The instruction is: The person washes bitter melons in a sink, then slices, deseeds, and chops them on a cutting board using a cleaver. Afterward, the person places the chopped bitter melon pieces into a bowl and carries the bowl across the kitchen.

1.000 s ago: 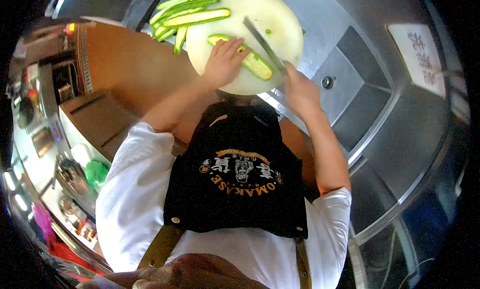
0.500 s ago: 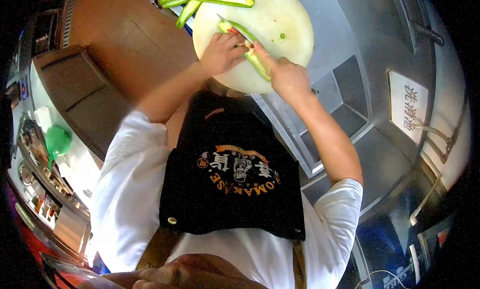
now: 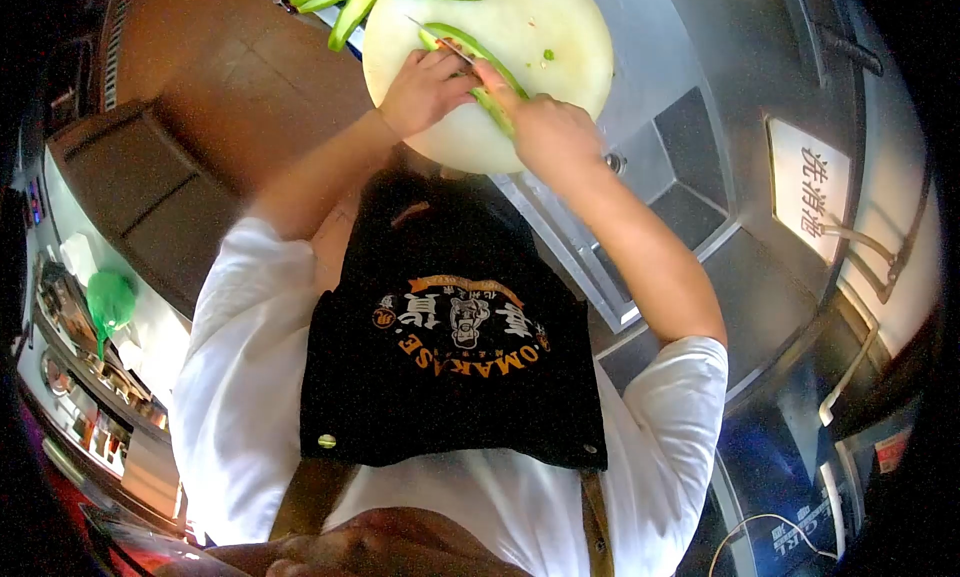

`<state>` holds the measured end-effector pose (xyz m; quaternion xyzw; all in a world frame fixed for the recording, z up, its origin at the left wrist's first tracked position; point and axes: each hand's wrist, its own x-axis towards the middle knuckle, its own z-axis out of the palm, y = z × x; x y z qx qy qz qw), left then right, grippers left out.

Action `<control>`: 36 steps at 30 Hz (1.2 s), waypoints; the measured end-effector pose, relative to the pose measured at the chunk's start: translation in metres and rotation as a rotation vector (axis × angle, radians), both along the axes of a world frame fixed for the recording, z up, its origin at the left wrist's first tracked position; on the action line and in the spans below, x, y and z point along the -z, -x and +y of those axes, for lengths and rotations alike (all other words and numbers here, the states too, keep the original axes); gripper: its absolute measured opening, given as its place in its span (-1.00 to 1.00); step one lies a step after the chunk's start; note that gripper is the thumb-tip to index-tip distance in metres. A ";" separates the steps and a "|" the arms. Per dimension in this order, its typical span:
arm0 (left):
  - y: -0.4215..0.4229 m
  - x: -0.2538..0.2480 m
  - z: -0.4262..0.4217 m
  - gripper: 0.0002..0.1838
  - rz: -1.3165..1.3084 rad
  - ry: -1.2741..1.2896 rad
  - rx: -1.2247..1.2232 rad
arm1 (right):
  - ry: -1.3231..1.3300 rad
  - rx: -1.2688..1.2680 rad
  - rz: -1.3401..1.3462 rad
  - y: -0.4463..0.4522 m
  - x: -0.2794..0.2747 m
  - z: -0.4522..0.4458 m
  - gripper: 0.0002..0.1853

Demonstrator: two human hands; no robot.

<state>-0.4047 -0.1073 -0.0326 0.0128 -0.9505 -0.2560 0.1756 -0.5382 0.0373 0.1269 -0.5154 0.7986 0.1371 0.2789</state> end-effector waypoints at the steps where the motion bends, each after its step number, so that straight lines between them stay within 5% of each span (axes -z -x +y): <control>1: 0.000 0.002 0.000 -0.70 -0.010 0.025 -0.003 | -0.007 0.010 -0.002 -0.004 -0.003 -0.007 -0.09; 17: 0.000 0.002 0.001 -0.72 -0.049 0.013 -0.011 | -0.204 0.178 0.005 -0.020 -0.023 0.071 -0.03; 22: 0.002 0.004 0.001 -0.72 -0.052 0.018 -0.003 | -0.212 0.213 -0.012 -0.027 0.019 0.108 -0.02; 28: 0.001 0.008 0.000 -0.75 -0.005 0.044 0.042 | 0.201 0.230 -0.040 -0.027 0.069 0.141 -0.05; 33: 0.011 -0.012 -0.009 -0.45 -0.070 0.082 0.160 | 0.178 0.277 -0.065 -0.030 0.050 0.170 -0.14; 36: 0.048 -0.039 -0.009 -0.32 -0.086 0.295 0.350 | 0.281 0.436 -0.075 -0.030 0.047 0.223 -0.39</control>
